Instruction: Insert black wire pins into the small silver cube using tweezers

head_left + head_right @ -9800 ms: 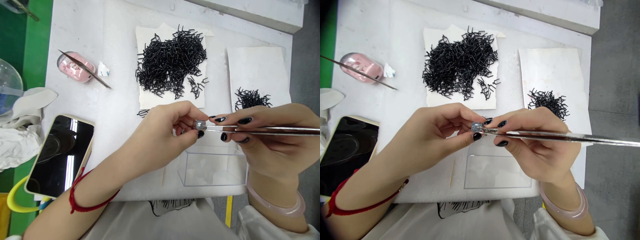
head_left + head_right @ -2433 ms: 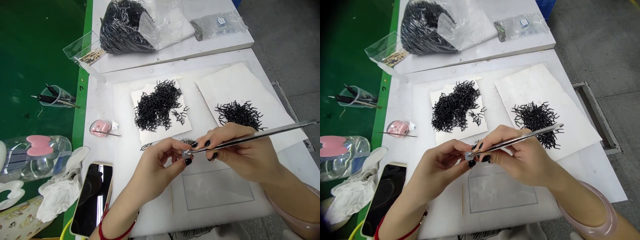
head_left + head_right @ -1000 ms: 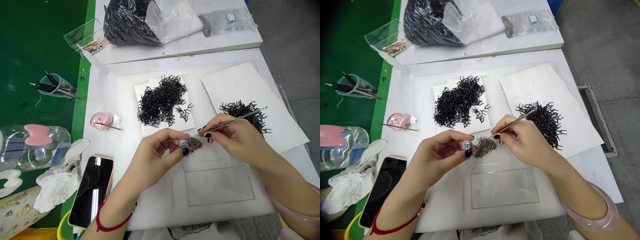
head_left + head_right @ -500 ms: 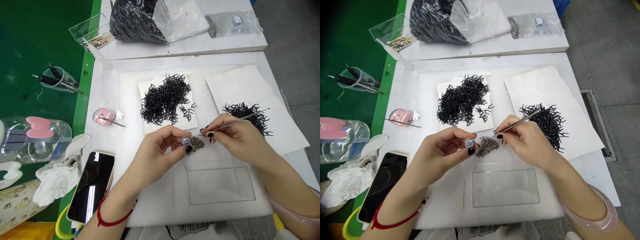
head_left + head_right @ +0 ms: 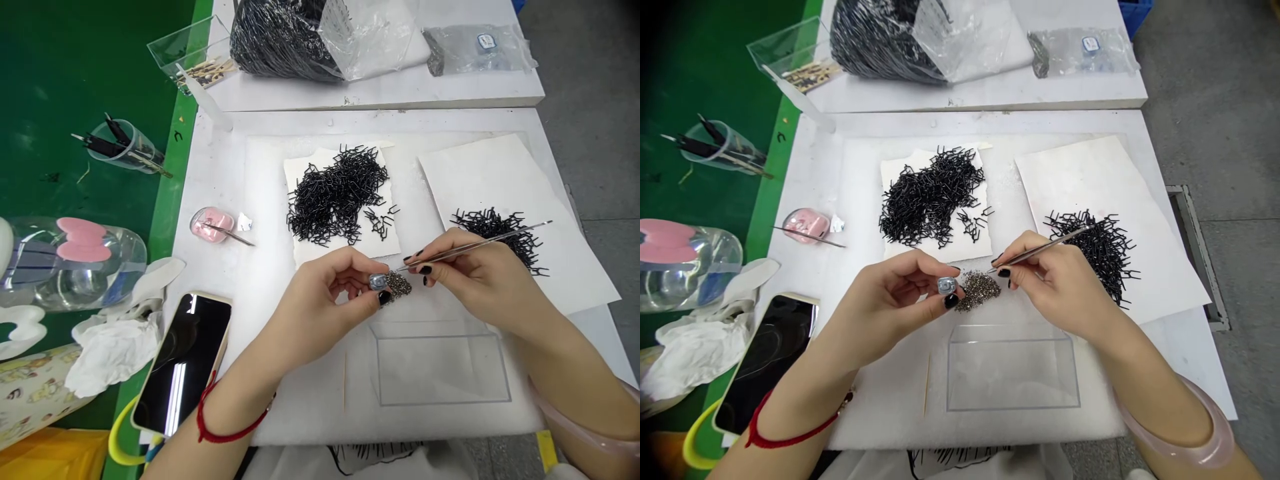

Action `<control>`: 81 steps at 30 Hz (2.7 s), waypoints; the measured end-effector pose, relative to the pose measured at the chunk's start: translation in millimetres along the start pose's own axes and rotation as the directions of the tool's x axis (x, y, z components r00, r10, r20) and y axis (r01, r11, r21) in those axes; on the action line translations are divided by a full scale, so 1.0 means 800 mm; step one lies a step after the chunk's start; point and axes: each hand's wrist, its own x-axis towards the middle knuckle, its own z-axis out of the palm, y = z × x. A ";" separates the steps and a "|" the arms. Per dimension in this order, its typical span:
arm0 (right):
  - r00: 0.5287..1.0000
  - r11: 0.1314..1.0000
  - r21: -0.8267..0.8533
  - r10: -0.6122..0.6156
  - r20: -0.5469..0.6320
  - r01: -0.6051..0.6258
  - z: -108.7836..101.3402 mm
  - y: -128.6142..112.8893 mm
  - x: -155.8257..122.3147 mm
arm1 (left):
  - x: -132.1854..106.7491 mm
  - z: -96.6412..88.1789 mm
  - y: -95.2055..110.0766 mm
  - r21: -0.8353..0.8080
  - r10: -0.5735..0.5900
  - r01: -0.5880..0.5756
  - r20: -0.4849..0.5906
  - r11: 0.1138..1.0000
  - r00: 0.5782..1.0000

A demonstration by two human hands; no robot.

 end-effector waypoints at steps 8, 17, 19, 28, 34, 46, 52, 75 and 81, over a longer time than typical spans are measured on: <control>1.000 1.000 -0.008 0.003 0.000 -0.003 -0.002 -0.002 0.003 | -0.002 0.000 0.000 0.016 -0.005 0.005 -0.009 1.000 1.000; 0.977 0.979 0.184 -0.054 -0.205 0.093 0.004 -0.010 -0.012 | -0.001 0.000 -0.006 0.047 0.002 -0.003 0.008 0.999 1.000; 0.954 0.957 0.244 -0.087 -0.288 0.160 0.007 -0.019 -0.019 | -0.002 0.000 -0.007 0.056 0.000 -0.001 0.016 0.998 1.000; 0.947 0.872 0.409 -0.164 -0.274 0.270 0.018 -0.037 -0.029 | -0.003 0.004 -0.004 0.051 0.025 -0.027 0.048 0.998 0.999; 0.953 0.868 0.405 -0.215 -0.214 0.287 0.018 -0.037 -0.025 | -0.003 0.006 -0.004 0.053 0.028 -0.031 0.069 0.998 0.997; 0.955 0.904 0.332 -0.203 -0.216 0.268 0.019 -0.039 -0.029 | -0.004 0.007 -0.007 0.050 0.062 -0.066 0.078 0.997 0.995; 0.916 0.867 0.311 -0.328 -0.232 0.389 0.017 -0.036 -0.023 | -0.004 0.007 -0.007 0.060 0.063 -0.068 0.083 0.996 0.995; 0.910 0.865 0.297 -0.352 -0.217 0.405 0.015 -0.036 -0.019 | -0.002 0.006 -0.006 0.066 0.059 -0.064 0.078 0.996 0.995; 0.909 0.867 0.284 -0.363 -0.206 0.410 0.015 -0.038 -0.017 | -0.002 0.006 -0.005 0.062 0.067 -0.072 0.084 0.995 0.994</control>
